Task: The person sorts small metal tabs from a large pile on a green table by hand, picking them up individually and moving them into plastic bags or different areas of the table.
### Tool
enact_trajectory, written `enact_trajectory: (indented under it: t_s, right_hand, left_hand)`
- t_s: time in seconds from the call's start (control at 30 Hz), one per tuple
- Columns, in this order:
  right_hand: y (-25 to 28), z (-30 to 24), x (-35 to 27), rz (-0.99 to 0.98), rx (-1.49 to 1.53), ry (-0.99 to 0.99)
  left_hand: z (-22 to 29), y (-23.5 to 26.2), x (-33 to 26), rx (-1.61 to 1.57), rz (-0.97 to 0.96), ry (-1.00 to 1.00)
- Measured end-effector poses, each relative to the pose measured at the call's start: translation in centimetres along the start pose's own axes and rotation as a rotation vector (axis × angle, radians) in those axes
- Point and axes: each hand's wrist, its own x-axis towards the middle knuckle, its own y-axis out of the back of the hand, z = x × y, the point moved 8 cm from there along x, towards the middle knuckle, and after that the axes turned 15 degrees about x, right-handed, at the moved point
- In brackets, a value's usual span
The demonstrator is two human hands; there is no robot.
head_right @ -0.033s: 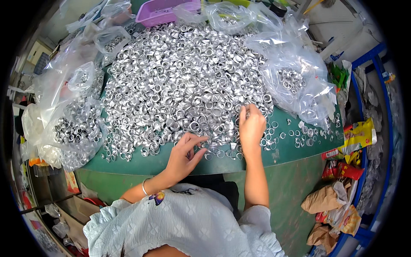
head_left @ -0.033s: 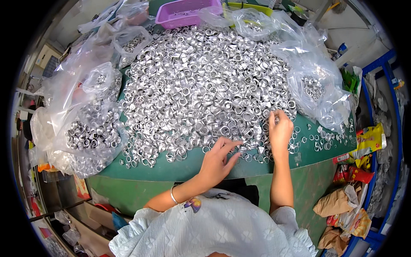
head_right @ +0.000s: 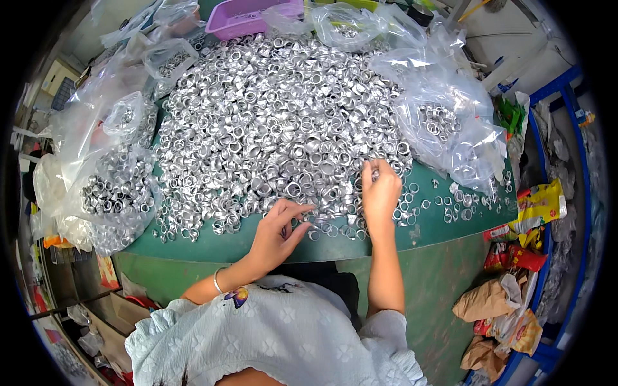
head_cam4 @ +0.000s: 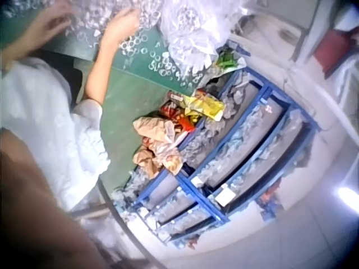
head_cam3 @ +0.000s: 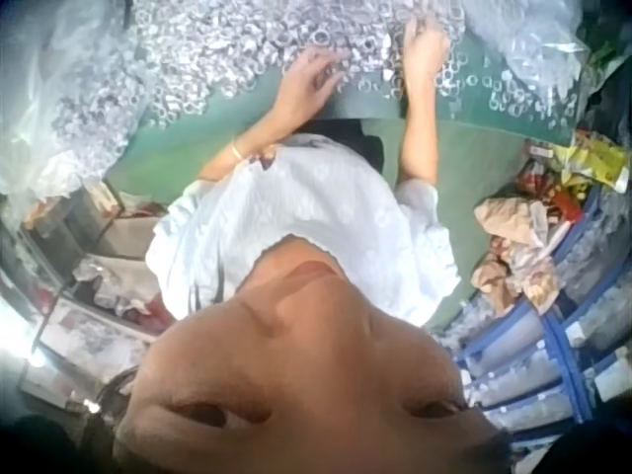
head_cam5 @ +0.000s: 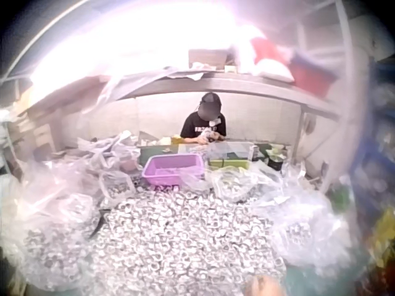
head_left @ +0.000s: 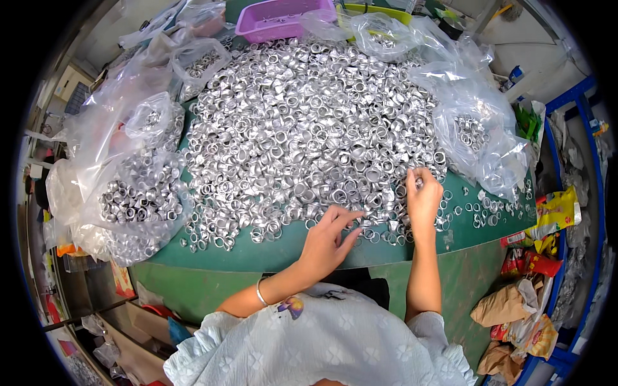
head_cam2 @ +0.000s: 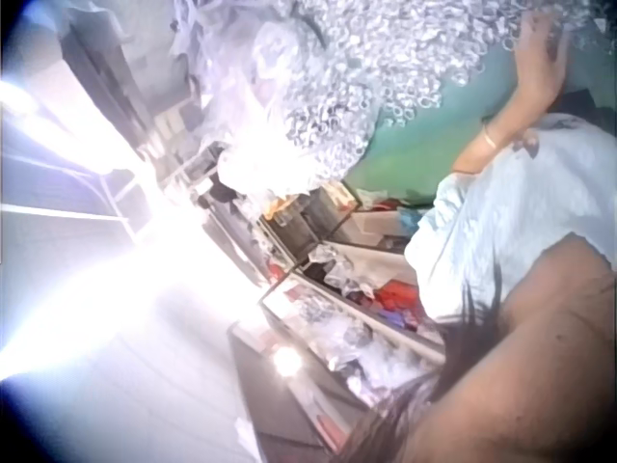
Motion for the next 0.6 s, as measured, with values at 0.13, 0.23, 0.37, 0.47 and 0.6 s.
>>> enact_trajectory:
  t_s: [0.13,0.23,0.37,0.47,0.6]
  right_hand:
    - [0.2,0.4,-0.9,0.03,0.099,-0.001]
    - [-0.4,-0.2,-0.8,0.032,0.025,0.035]
    - [-1.6,-1.6,-0.3,-0.026,-0.154,0.14]
    - [-0.6,-1.5,-0.2,0.017,-0.021,0.165]
    - [-0.5,1.7,-1.7,0.001,0.666,-0.342]
  left_hand:
    - [0.0,-0.4,0.1,-0.036,-0.016,-0.011]
    - [0.2,-0.9,-0.1,-0.053,-0.034,-0.013]
    - [0.5,-0.9,-0.2,-0.054,-0.033,-0.016]
    - [0.3,-0.5,-0.3,-0.034,-0.009,-0.031]
    - [-0.3,-0.3,-0.4,-0.069,0.016,-0.029]
